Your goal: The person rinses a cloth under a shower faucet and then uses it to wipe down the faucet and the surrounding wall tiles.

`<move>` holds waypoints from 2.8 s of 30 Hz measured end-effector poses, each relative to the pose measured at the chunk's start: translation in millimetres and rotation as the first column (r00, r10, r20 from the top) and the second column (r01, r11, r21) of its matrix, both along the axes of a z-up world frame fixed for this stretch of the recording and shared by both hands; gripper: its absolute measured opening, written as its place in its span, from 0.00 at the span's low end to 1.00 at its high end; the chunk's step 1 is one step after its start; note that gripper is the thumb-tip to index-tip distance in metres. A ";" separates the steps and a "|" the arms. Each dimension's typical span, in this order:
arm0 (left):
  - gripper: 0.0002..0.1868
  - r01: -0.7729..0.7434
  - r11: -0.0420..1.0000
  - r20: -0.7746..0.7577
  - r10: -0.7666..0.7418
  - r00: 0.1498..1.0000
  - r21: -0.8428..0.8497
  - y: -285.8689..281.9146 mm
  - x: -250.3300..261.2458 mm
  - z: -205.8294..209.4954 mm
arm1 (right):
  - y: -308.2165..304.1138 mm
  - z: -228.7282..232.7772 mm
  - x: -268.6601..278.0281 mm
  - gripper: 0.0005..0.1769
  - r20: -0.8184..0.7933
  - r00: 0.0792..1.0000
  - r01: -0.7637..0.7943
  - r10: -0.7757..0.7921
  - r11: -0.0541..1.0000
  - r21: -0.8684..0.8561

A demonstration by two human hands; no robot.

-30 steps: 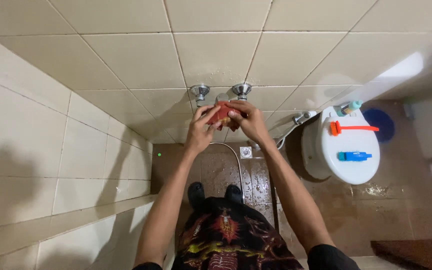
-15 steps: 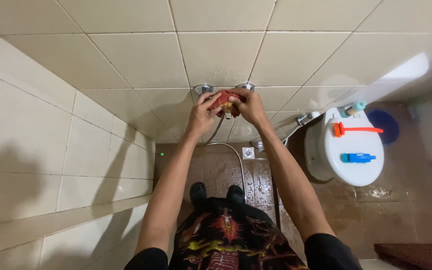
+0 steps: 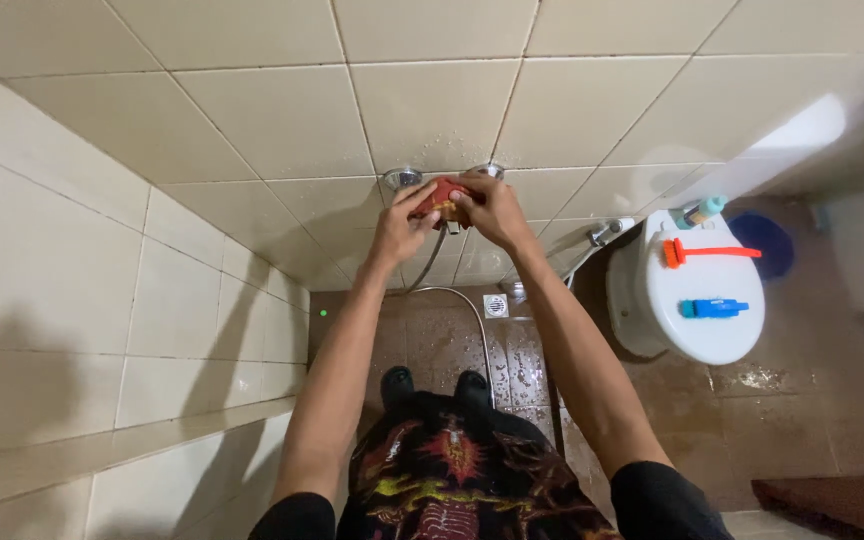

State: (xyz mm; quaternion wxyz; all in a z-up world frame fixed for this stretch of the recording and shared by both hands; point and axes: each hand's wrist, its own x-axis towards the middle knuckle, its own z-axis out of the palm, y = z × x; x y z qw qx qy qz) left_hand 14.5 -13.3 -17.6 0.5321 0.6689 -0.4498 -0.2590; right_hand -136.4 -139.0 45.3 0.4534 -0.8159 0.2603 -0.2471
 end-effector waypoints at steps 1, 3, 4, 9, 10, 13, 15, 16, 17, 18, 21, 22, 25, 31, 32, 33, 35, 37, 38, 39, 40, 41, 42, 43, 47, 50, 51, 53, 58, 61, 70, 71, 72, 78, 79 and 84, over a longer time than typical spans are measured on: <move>0.27 -0.001 1.000 -0.002 0.001 1.000 0.000 2.9 0.5 -5.5 | -2.4 -8.1 -2.6 0.17 -0.002 1.000 -0.001 0.001 1.000 0.000; 0.25 0.035 0.994 0.040 -0.032 0.999 -0.100 8.6 1.9 -17.4 | -7.1 -25.3 -7.3 0.17 0.027 0.999 -0.044 0.046 0.997 -0.062; 0.25 0.035 0.994 0.037 -0.032 0.999 -0.099 11.3 -1.2 -18.1 | -3.7 -24.1 -10.7 0.17 0.024 0.999 -0.044 0.046 0.997 -0.060; 0.24 -0.057 0.996 -0.061 0.052 0.997 -0.072 24.3 -20.5 -13.7 | 18.2 -0.1 -25.0 0.20 -0.035 0.998 0.051 -0.044 0.973 0.224; 0.24 -0.058 0.996 -0.063 0.053 0.997 -0.070 27.9 -27.1 -4.8 | 16.9 -9.1 -28.4 0.20 -0.037 0.998 0.050 -0.043 0.973 0.226; 0.20 -0.117 0.993 -0.517 0.093 0.851 -0.014 34.7 -41.5 8.0 | 20.5 -13.0 -37.1 0.19 -0.010 1.000 0.022 -0.021 0.987 0.158; 0.15 -0.188 0.968 -0.674 0.026 0.738 -0.168 34.9 -46.0 -4.3 | 33.9 13.3 -43.2 0.18 0.018 0.999 0.027 -0.036 0.928 0.372; 0.15 -0.188 0.968 -0.676 0.027 0.737 -0.167 37.6 -49.2 -5.1 | 35.4 8.7 -45.7 0.18 0.016 0.999 0.028 -0.036 0.927 0.373; 0.17 -0.219 0.955 -0.667 0.031 0.744 -0.200 40.1 -52.3 -6.0 | 36.7 4.1 -48.3 0.17 0.043 0.996 0.051 -0.074 0.915 0.400; 0.19 -0.247 0.940 -0.659 0.034 0.752 -0.234 41.9 -55.4 -6.7 | 37.5 -0.4 -50.8 0.18 0.068 0.991 0.074 -0.114 0.901 0.427; 0.28 -0.248 0.949 -0.681 0.051 0.731 -0.195 43.2 -59.6 -11.7 | 37.9 -8.4 -57.1 0.22 0.059 0.988 0.121 -0.139 0.962 0.243; 0.28 -0.250 0.949 -0.683 0.054 0.728 -0.192 44.9 -62.7 -4.8 | 38.4 -9.8 -59.0 0.22 0.056 0.989 0.120 -0.137 0.962 0.246; 0.31 -0.242 0.968 -0.609 0.154 0.778 -0.064 51.0 -67.4 10.0 | 40.2 -14.1 -62.5 0.26 0.058 0.976 0.176 -0.209 0.919 0.354; 0.32 -0.129 0.991 -0.579 0.125 0.806 0.034 64.1 -69.3 18.0 | 46.5 -5.8 -71.4 0.26 0.083 0.980 0.084 -0.183 0.746 0.660; 0.31 -0.150 0.989 -0.514 0.133 0.847 0.008 65.5 -71.5 17.7 | 44.2 -12.7 -72.3 0.25 0.085 0.981 0.093 -0.172 0.813 0.575; 0.30 -0.170 0.985 -0.446 0.144 0.883 -0.018 67.1 -73.9 17.2 | 42.0 -19.8 -73.4 0.25 0.086 0.983 0.099 -0.160 0.870 0.483; 0.29 -0.216 0.976 -0.306 0.199 0.931 -0.025 68.7 -77.8 17.5 | 41.0 -29.9 -75.0 0.25 0.110 0.982 0.101 -0.154 0.918 0.384; 0.28 -0.258 0.965 -0.158 0.249 0.956 -0.039 68.6 -79.8 13.1 | 42.2 -29.5 -74.3 0.25 0.137 0.980 0.105 -0.148 0.955 0.278; 0.26 -0.272 0.961 -0.110 0.266 0.958 -0.043 68.9 -81.7 8.8 | 44.8 -23.8 -74.5 0.25 0.027 0.984 0.159 -0.177 0.931 0.330; 0.24 -0.286 0.957 -0.062 0.283 0.957 -0.048 69.1 -83.6 4.7 | 47.4 -17.8 -74.6 0.24 -0.084 0.976 0.216 -0.199 0.902 0.373; 0.24 -0.292 0.955 -0.060 0.289 0.955 -0.047 69.9 -84.2 4.5 | 47.1 -21.0 -75.4 0.24 -0.083 0.978 0.210 -0.193 0.903 0.375; 0.23 -0.285 0.959 -0.012 0.285 0.958 0.008 70.8 -84.7 4.7 | 47.0 -23.7 -76.0 0.23 -0.089 0.978 0.208 -0.188 0.894 0.396; 0.22 -0.277 0.959 0.038 0.275 0.961 0.062 71.7 -84.5 5.1 | 47.1 -26.3 -76.3 0.23 -0.093 0.978 0.207 -0.185 0.885 0.417; 0.22 -0.281 0.958 0.040 0.279 0.959 0.064 71.5 -84.8 3.9 | 45.8 -35.3 -76.5 0.23 -0.091 0.979 0.202 -0.181 0.885 0.420; 0.27 -0.314 0.948 0.018 0.316 0.949 -0.051 64.3 -88.2 11.8 | 41.6 -43.7 -74.7 0.23 0.039 0.978 0.172 -0.206 0.895 0.411; 0.28 -0.340 0.934 -0.049 0.337 0.940 -0.105 59.5 -83.4 9.3 | 41.8 -35.2 -70.6 0.24 0.063 0.972 0.177 -0.228 0.875 0.450; 0.27 -0.338 0.931 0.044 0.346 0.937 -0.136 58.6 -79.0 6.4 | 42.3 -32.5 -67.9 0.23 0.082 0.967 0.176 -0.241 0.865 0.471; 0.27 -0.347 0.935 0.015 0.349 0.937 -0.071 52.3 -70.6 2.5 | 44.5 -17.4 -62.8 0.24 0.057 0.967 0.188 -0.248 0.844 0.502; 0.25 -0.333 0.940 -0.177 0.316 0.932 -0.079 39.3 -55.4 -8.6 | 37.6 -46.5 -49.3 0.23 0.170 0.949 0.178 -0.265 0.897 0.404; 0.27 -0.410 0.903 0.144 0.426 0.893 -0.126 35.8 -54.1 8.2 | 35.3 -53.3 -40.1 0.21 0.190 0.937 0.193 -0.295 0.885 0.423; 0.23 -0.492 0.866 0.256 0.496 0.830 -0.087 37.7 -57.8 0.1 | 46.8 -39.1 -39.6 0.24 0.087 0.924 0.313 -0.373 0.865 0.393; 0.24 -0.463 0.883 0.261 0.465 0.846 -0.076 38.3 -55.8 -9.1 | 49.4 -35.6 -41.8 0.24 0.065 0.929 0.321 -0.364 0.880 0.349; 0.24 -0.433 0.899 0.266 0.435 0.860 -0.067 38.1 -53.3 -17.7 | 51.2 -31.5 -43.5 0.24 0.044 0.933 0.327 -0.356 0.895 0.305; 0.23 -0.336 0.941 0.249 0.337 0.908 -0.051 54.2 -48.1 4.6 | 62.8 -24.4 -53.1 0.23 0.031 0.938 0.322 -0.347 0.898 0.299; 0.23 -0.330 0.943 0.250 0.332 0.910 -0.051 57.5 -48.1 7.9 | 64.7 -27.0 -54.7 0.23 0.032 0.935 0.328 -0.353 0.896 0.300; 0.23 -0.279 0.956 0.233 0.293 0.927 -0.090 63.1 -44.3 1.0 | 79.6 -15.3 -52.9 0.21 -0.080 0.911 0.399 -0.404 0.816 0.418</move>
